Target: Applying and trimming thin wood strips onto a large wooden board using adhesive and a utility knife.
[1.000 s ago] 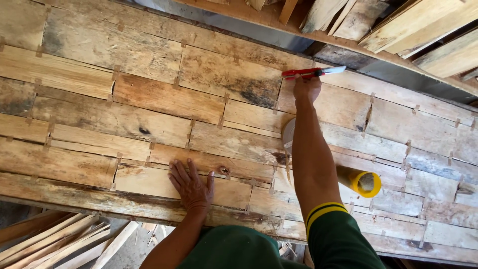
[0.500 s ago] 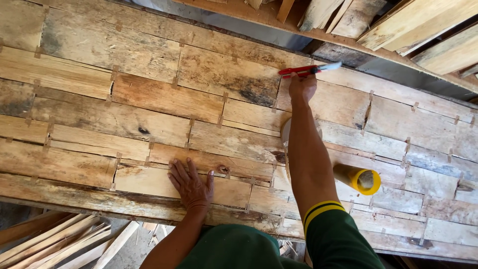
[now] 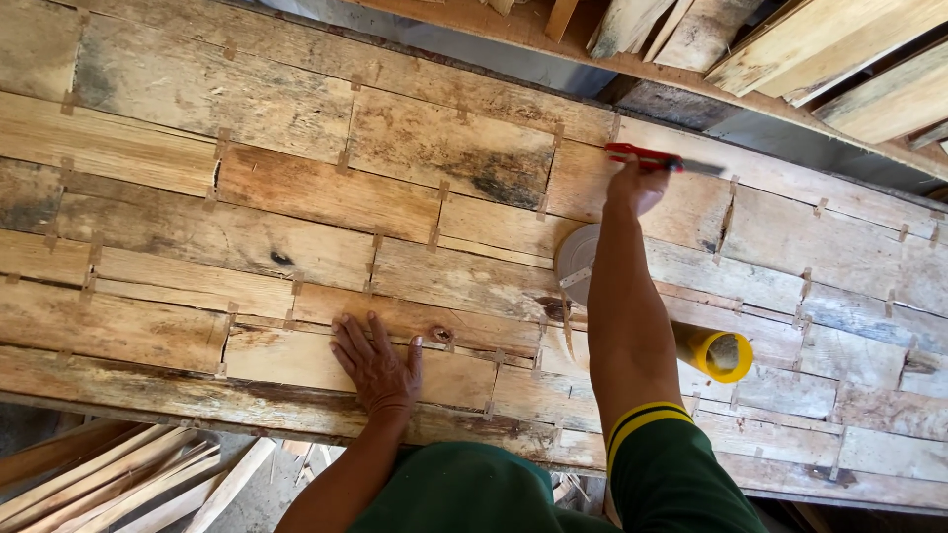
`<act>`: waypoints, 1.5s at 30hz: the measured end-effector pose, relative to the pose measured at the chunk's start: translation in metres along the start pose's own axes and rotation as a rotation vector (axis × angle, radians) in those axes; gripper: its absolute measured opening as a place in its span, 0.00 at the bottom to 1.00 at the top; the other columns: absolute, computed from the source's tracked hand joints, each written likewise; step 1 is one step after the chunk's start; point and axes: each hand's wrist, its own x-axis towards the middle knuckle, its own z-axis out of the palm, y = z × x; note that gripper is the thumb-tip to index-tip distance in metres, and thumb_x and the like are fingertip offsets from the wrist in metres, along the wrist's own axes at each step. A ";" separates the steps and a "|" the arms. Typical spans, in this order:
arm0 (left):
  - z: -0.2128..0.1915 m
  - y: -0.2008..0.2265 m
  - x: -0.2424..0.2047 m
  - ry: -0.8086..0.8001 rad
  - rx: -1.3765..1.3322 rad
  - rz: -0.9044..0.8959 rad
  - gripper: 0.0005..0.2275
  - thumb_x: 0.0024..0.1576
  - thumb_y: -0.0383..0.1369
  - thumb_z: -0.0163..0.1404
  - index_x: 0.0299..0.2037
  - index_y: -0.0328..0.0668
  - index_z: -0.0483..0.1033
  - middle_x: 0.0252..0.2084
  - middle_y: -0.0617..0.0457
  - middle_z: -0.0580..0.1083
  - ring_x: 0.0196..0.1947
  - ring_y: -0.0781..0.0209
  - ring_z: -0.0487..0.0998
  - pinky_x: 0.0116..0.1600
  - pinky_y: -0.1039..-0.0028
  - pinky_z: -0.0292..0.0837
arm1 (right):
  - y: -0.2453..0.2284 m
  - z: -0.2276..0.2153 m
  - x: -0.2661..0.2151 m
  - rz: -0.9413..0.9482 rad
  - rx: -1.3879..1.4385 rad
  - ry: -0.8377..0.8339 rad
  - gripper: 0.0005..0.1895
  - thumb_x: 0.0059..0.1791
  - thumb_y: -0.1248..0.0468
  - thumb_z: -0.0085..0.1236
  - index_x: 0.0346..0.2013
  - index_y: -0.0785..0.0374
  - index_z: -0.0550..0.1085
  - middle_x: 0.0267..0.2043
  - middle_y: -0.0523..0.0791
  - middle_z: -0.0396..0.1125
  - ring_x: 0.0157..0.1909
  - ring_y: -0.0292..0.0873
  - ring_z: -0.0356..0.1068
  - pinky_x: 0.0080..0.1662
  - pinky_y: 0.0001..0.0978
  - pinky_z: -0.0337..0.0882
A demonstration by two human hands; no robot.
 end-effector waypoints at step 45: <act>0.008 -0.008 -0.002 0.020 -0.023 -0.014 0.38 0.62 0.58 0.40 0.73 0.34 0.52 0.77 0.26 0.44 0.77 0.28 0.40 0.76 0.41 0.32 | -0.094 0.041 -0.219 -0.251 -0.258 -0.604 0.19 0.44 0.59 0.73 0.36 0.68 0.73 0.32 0.51 0.74 0.33 0.51 0.72 0.37 0.43 0.71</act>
